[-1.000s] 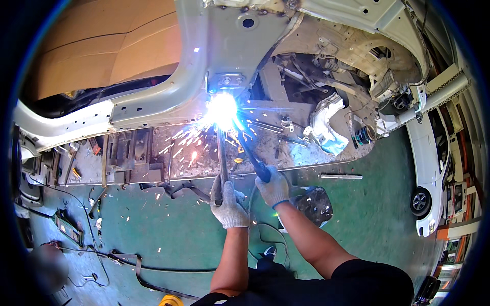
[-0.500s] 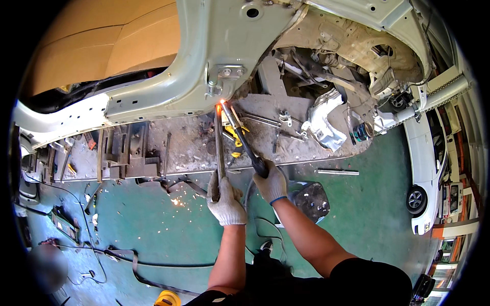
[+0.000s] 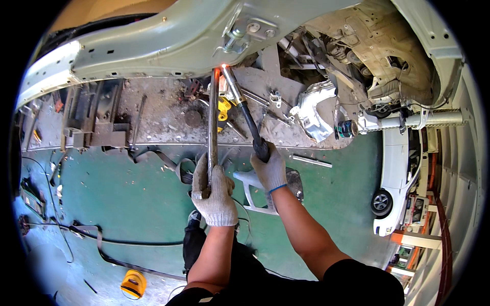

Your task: The person welds a metal rod onto a car's inner door frame using a welding torch and hammer. They then place a cardboard sheet inside the door cavity and walk around the garage.

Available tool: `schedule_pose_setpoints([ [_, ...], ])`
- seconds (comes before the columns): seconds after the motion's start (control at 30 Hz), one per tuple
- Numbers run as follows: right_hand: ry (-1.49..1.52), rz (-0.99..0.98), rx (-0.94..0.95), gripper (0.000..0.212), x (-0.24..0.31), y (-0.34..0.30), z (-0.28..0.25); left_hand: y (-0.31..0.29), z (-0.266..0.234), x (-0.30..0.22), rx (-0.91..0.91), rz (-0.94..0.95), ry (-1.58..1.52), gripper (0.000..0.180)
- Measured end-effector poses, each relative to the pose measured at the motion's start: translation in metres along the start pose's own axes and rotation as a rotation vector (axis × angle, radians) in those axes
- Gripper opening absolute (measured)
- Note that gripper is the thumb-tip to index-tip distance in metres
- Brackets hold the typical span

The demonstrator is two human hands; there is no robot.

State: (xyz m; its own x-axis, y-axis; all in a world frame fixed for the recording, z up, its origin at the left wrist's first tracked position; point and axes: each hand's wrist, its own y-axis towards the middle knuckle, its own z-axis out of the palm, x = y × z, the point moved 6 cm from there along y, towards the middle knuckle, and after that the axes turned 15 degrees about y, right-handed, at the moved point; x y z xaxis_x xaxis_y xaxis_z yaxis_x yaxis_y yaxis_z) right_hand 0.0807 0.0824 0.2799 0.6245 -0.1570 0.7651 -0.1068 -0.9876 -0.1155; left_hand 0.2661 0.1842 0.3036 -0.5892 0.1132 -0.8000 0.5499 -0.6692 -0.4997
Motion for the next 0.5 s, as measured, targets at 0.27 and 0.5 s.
schedule_pose_setpoints([
  [0.27, -0.054, 0.013, -0.017, 0.040, -0.010, 0.006, -0.007, -0.002, -0.003, 0.003, 0.025, 0.012, 0.041, 0.044],
  [0.5, 0.028, 0.011, 0.008, 0.034, -0.007, 0.006, -0.008, -0.003, -0.005, 0.007, 0.031, -0.038, 0.032, 0.046],
])
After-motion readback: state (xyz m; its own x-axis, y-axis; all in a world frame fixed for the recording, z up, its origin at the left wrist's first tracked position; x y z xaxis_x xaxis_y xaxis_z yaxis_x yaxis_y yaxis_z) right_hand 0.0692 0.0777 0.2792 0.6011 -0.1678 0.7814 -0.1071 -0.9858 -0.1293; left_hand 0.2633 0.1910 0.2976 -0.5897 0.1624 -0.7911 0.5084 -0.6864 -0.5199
